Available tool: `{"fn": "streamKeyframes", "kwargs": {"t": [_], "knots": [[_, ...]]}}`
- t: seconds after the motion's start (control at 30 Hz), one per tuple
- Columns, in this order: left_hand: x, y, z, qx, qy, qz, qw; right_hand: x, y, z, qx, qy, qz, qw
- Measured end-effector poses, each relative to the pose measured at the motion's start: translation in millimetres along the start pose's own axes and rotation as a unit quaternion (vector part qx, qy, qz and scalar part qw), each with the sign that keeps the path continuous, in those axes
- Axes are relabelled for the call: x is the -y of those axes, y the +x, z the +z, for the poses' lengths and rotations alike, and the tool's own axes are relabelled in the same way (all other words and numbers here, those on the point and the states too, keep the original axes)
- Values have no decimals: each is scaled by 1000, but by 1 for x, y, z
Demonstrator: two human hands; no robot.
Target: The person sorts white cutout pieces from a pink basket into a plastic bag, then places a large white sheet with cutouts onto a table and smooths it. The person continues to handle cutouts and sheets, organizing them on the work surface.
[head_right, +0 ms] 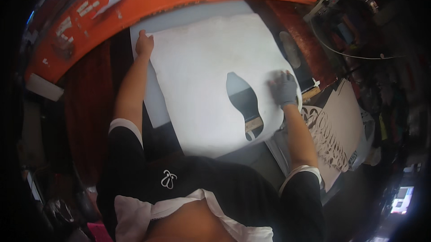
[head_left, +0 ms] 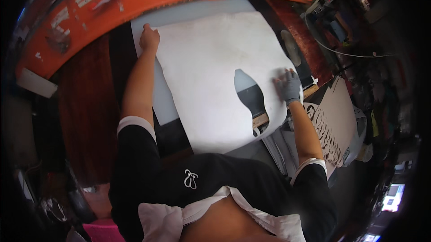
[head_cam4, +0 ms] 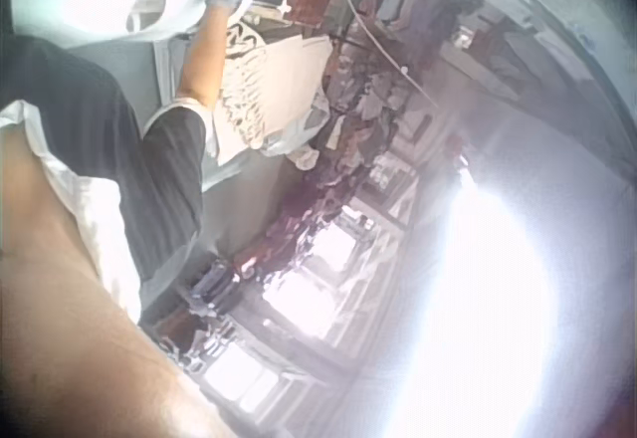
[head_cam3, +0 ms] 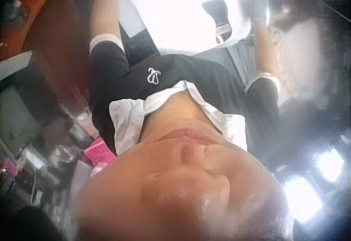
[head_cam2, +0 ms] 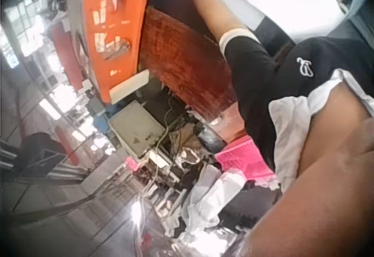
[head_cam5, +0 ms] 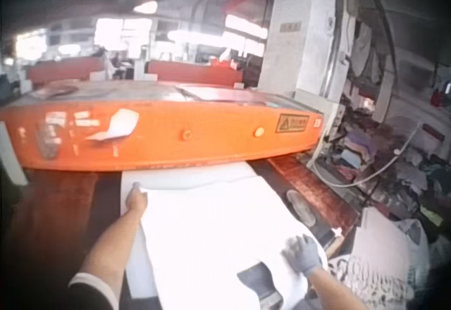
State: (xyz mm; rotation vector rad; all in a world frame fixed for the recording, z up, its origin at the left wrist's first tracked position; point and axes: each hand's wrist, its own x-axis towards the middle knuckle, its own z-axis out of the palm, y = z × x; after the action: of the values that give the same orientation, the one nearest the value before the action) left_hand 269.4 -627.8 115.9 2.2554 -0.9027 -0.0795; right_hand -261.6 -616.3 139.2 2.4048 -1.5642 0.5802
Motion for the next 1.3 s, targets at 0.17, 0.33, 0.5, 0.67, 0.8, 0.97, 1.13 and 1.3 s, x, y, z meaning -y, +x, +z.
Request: {"fn": "streamKeyframes", "kwargs": {"t": [0.17, 0.33, 0.5, 0.67, 0.8, 0.97, 1.13, 1.3], "knots": [[8, -65, -12, -94, 114, 216, 965, -47, -40, 17, 60, 54, 210, 974], [16, -239, -55, 47, -98, 358, 927, -91, -45, 30, 86, -21, 238, 967], [28, -336, -104, 152, -215, -48, 963, -114, -28, 36, 89, 213, 223, 947], [27, -356, -91, 256, -310, -256, 879, -112, -2, 42, 51, 279, 168, 944], [14, -310, -73, 78, -354, -141, 921, -99, 76, 32, -22, 256, 20, 966], [-5, -189, -40, -38, -308, -62, 949, -58, 200, 27, 83, 308, 119, 940], [24, -165, -15, -58, -145, -73, 985, -53, 162, 52, -44, 50, 27, 997], [34, -174, -10, -81, -104, -6, 991, -53, 77, 37, 43, 228, -46, 972]]}}
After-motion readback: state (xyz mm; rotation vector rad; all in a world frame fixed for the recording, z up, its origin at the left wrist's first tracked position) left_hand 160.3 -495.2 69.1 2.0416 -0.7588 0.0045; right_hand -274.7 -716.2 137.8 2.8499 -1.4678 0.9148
